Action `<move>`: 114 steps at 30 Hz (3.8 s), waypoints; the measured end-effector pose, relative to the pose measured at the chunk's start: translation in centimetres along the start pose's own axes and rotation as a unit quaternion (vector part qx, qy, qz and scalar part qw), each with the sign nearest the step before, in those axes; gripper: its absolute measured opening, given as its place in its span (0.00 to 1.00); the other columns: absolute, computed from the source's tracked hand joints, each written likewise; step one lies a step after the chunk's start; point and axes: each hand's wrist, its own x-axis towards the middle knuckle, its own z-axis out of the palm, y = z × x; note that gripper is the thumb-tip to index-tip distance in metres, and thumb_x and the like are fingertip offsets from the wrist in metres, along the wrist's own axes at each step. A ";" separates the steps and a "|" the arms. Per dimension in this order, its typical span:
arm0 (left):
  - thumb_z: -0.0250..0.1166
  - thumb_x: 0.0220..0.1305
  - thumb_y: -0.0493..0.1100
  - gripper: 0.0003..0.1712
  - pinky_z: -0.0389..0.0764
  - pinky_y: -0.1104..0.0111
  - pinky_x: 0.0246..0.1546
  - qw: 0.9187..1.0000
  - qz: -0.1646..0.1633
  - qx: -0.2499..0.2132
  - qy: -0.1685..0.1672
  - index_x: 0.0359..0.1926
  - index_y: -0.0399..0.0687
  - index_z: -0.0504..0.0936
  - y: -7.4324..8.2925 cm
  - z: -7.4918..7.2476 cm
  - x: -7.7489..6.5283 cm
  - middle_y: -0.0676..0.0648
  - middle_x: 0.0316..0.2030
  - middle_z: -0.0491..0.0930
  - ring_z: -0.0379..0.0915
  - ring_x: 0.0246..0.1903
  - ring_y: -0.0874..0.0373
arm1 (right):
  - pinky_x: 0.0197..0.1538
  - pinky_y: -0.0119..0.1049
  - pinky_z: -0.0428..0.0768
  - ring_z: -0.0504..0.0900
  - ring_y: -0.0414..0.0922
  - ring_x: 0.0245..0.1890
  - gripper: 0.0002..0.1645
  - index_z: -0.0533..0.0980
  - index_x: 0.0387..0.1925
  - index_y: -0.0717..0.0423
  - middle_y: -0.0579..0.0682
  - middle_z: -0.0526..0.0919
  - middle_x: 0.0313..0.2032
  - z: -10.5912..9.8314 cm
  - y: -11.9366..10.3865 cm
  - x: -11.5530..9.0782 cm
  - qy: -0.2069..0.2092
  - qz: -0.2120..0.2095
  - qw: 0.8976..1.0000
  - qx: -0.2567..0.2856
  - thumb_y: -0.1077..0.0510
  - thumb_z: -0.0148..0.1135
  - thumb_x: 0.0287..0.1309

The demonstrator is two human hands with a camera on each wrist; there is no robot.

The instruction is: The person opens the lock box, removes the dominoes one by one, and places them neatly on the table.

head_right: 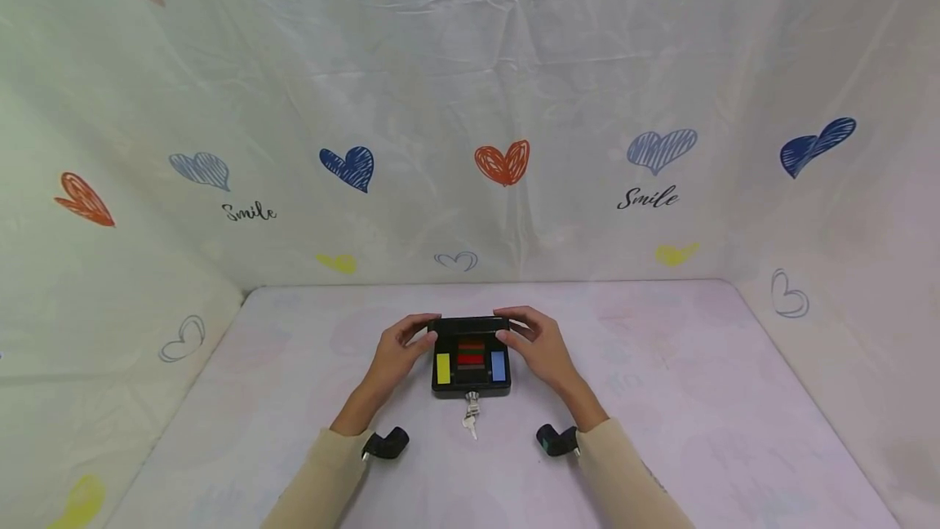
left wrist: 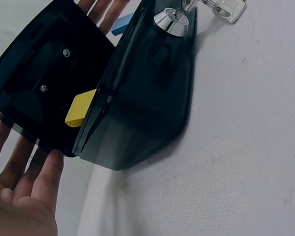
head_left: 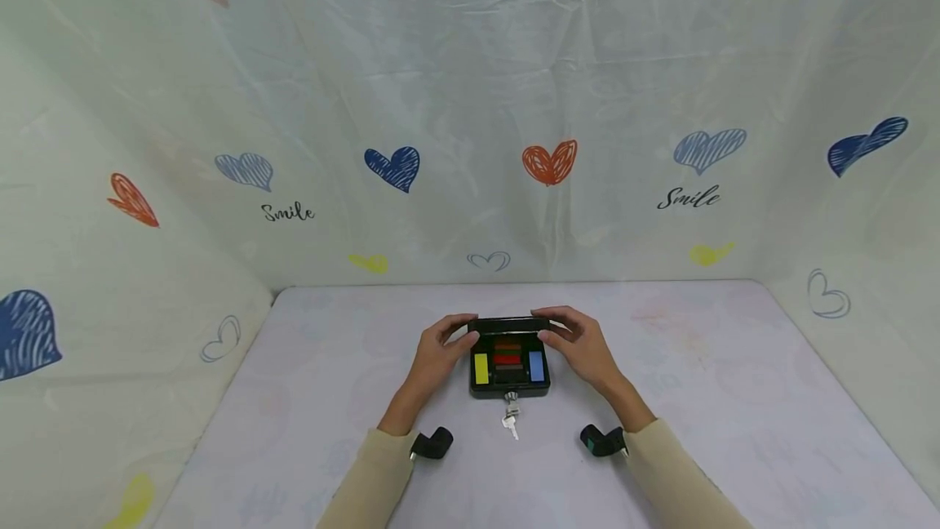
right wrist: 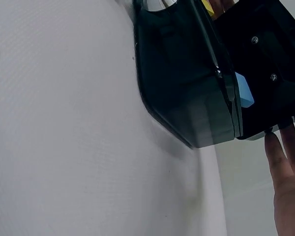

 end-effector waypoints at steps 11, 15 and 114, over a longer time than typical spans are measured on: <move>0.67 0.75 0.41 0.23 0.71 0.50 0.76 1.000 -0.010 -0.009 -0.007 0.66 0.38 0.80 -0.2 -0.1 0.1 0.40 0.67 0.79 0.66 0.75 0.44 | 0.64 0.27 0.81 0.80 0.43 0.63 0.20 0.80 0.59 0.65 0.63 0.83 0.60 -0.1 -0.5 0.3 0.006 0.034 0.999 -0.028 0.66 0.69 0.67; 0.66 0.76 0.42 0.23 0.70 0.49 0.76 1.000 -0.009 -0.003 -0.009 0.67 0.39 0.79 -0.1 -0.2 0.1 0.39 0.68 0.78 0.66 0.75 0.43 | 0.68 0.37 0.82 0.79 0.56 0.65 0.20 0.81 0.60 0.63 0.61 0.84 0.60 -0.1 -0.6 0.4 0.006 0.050 0.998 -0.040 0.64 0.69 0.68; 0.59 0.81 0.43 0.29 0.78 0.53 0.70 0.997 -0.077 -0.014 0.021 0.77 0.39 0.70 -0.2 0.0 1.8 0.34 0.70 0.72 0.73 0.70 0.41 | 0.62 0.44 0.85 0.80 0.62 0.66 0.26 0.74 0.69 0.66 0.66 0.78 0.66 0.5 -0.2 2.5 0.072 0.129 0.988 -0.048 0.57 0.59 0.79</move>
